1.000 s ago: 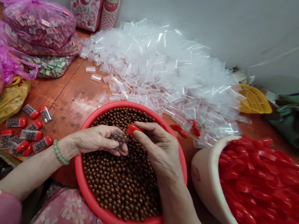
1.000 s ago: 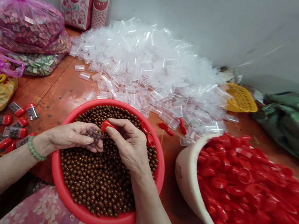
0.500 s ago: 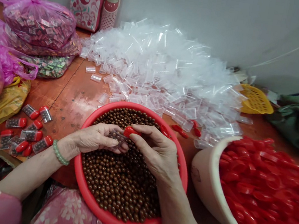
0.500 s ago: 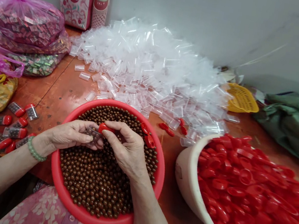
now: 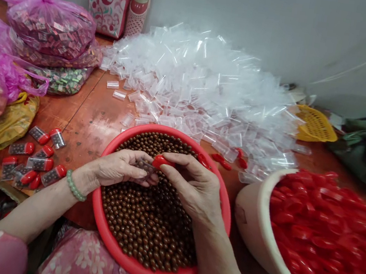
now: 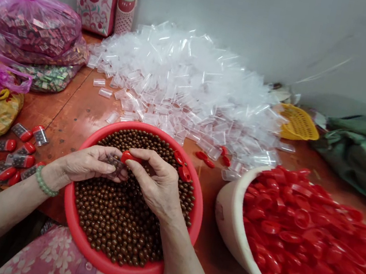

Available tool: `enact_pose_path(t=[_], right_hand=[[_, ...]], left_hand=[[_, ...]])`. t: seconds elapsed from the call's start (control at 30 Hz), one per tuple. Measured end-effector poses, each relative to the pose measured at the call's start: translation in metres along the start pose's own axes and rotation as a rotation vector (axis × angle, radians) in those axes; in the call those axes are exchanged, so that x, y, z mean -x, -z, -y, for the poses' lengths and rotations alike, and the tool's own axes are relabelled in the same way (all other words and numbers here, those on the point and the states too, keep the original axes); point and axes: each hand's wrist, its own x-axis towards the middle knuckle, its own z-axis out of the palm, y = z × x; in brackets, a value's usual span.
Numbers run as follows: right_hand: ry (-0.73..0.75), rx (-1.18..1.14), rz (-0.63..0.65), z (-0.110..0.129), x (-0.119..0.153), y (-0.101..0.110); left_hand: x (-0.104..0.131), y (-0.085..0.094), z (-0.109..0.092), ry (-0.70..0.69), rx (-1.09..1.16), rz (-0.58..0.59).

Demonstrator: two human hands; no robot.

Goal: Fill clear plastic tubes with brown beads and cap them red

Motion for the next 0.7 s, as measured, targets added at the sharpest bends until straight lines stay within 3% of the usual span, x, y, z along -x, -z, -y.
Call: enact_pose_path(t=[0.1, 0.2, 0.3, 0.4, 0.7], right_hand=[[-0.036, -0.085, -0.063, -0.0002, 0.0011, -0.0013], [-0.061, -0.144, -0.129, -0.0001, 0.0023, -0.0014], [-0.064, -0.167, -0.130, -0.0005, 0.0033, -0.0010], [-0.055, -0.193, -0.130, -0.0008, 0.0042, -0.0003], [-0.048, -0.209, -0.121, -0.0005, 0.0036, 0.0010]], left_hand=[[0.0006, -0.0030, -0.0016, -0.049, -0.042, -0.032], [-0.0002, -0.0036, -0.0021, -0.083, -0.084, -0.136], [-0.0017, -0.0028, -0.0022, -0.085, -0.162, -0.234], [-0.0014, -0.0031, -0.0036, -0.176, -0.132, -0.280], [-0.0036, -0.0018, -0.0057, -0.168, -0.224, -0.245]])
